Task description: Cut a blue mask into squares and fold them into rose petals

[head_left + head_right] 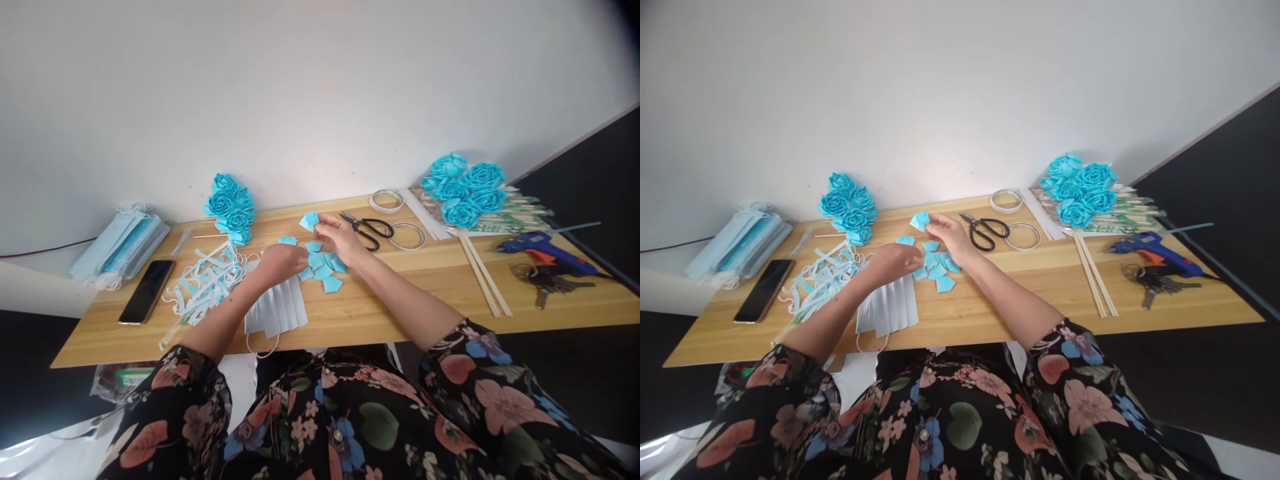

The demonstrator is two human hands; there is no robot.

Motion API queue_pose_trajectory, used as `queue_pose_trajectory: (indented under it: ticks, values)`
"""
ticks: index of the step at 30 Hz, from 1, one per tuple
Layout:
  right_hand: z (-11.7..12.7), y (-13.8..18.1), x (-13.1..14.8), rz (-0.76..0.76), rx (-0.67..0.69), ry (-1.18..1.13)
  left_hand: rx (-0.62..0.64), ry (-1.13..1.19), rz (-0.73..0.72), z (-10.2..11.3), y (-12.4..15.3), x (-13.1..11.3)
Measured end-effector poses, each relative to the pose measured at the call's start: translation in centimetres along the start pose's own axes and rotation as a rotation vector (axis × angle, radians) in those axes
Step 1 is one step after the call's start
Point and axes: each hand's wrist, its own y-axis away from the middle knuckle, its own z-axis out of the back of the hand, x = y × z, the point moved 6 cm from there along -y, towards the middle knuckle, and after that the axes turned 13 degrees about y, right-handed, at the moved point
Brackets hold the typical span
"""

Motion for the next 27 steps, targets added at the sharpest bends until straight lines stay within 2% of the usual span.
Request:
queue_pose_trajectory:
  ticks: [4, 7, 11, 14, 18, 22, 25, 27]
  values:
    - [0.1, -0.2, -0.7, -0.024, -0.007, -0.008, 0.056, -0.127, 0.000, -1.9, -0.6, -0.8]
    - [0.2, -0.4, -1.1, -0.037, -0.004, -0.006, 0.041, -0.126, 0.025, -2.4, -0.9, -0.7]
    - [0.3, -0.6, -1.2, -0.037, -0.012, -0.017, -0.026, 0.036, 0.052, -2.0, -1.1, -0.1]
    - [0.5, -0.7, -1.2, -0.037, -0.026, -0.018, -0.109, 0.136, 0.039, -0.5, -0.5, 0.9]
    - [0.7, -0.7, -1.2, -0.040, -0.032, -0.020, -0.253, 0.182, 0.077, 3.4, 1.8, 4.4]
    - [0.7, -0.8, -1.3, -0.035, -0.030, -0.015, -0.290, 0.079, 0.175, 7.1, 5.1, 9.7]
    - [0.6, -0.8, -1.5, -0.030, -0.023, -0.026, -0.175, -0.060, 0.293, 8.3, 7.3, 13.3]
    - [0.6, -0.8, -1.6, -0.030, -0.021, -0.037, -0.123, -0.181, 0.337, 8.6, 8.3, 14.3]
